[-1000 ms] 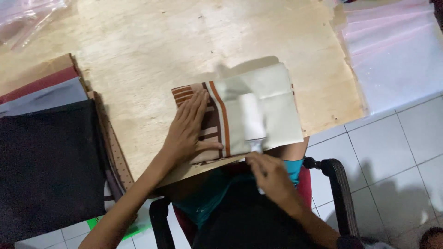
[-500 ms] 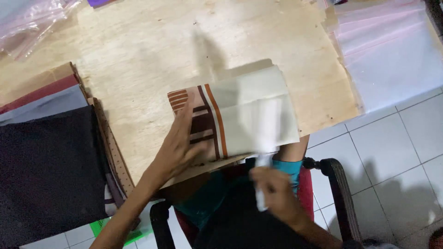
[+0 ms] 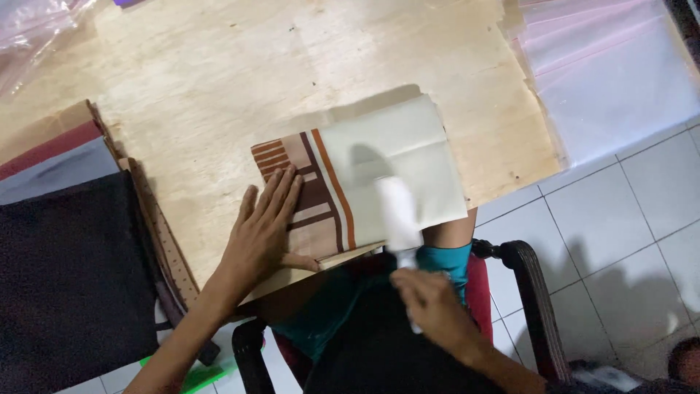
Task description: The person cleans a folded piece of patterned fabric using a lint roller and then inserts the cloth into a clear plastic bag.
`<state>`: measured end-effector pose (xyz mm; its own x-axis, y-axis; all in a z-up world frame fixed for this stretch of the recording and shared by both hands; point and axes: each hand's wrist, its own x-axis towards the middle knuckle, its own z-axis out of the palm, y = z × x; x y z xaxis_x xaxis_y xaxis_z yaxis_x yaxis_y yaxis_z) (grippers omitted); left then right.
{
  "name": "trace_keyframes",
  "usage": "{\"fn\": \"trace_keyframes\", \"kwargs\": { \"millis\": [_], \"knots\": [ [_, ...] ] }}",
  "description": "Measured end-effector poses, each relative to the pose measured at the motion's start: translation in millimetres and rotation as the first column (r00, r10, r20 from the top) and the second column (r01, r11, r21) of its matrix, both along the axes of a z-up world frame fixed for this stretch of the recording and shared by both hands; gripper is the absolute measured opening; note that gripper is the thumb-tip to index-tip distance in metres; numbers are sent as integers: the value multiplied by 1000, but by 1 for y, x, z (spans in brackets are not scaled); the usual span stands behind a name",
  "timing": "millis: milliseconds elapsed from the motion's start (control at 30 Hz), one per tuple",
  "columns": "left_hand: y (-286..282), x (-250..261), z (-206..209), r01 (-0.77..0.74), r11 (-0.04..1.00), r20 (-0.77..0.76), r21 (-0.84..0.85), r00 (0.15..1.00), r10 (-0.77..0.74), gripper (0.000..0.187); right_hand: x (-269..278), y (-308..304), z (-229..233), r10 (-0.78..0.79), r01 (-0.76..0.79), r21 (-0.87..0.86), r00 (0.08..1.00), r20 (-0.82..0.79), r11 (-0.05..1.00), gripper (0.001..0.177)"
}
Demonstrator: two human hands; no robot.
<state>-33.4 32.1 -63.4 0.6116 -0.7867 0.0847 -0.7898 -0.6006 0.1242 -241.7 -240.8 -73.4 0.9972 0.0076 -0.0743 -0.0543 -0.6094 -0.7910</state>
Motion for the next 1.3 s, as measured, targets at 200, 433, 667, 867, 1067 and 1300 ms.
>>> {"fn": "trace_keyframes", "kwargs": {
  "millis": [200,433,667,867,1067,1300],
  "knots": [
    [-2,-2,6,-5,1000,17,5,1000,5,148,-24,-83,-9,-32,39,-80,996,82,996,27],
    [-25,-7,20,-10,999,-128,34,992,15,154,-3,-128,35,-93,125,-178,979,179,976,24],
    [-119,-35,11,258,960,90,-112,965,-248,133,150,-144,64,-80,109,-83,952,296,991,20],
    [-178,-44,-8,278,944,159,-177,955,-251,120,268,-119,93,-14,70,-193,961,276,979,33],
    [-213,-41,-35,320,943,204,-87,933,-298,81,356,-152,13,141,50,-545,942,303,837,32],
    [-231,-24,-57,394,917,236,-63,899,-369,66,360,-156,-7,197,144,-652,886,420,744,39]
  ]
}}
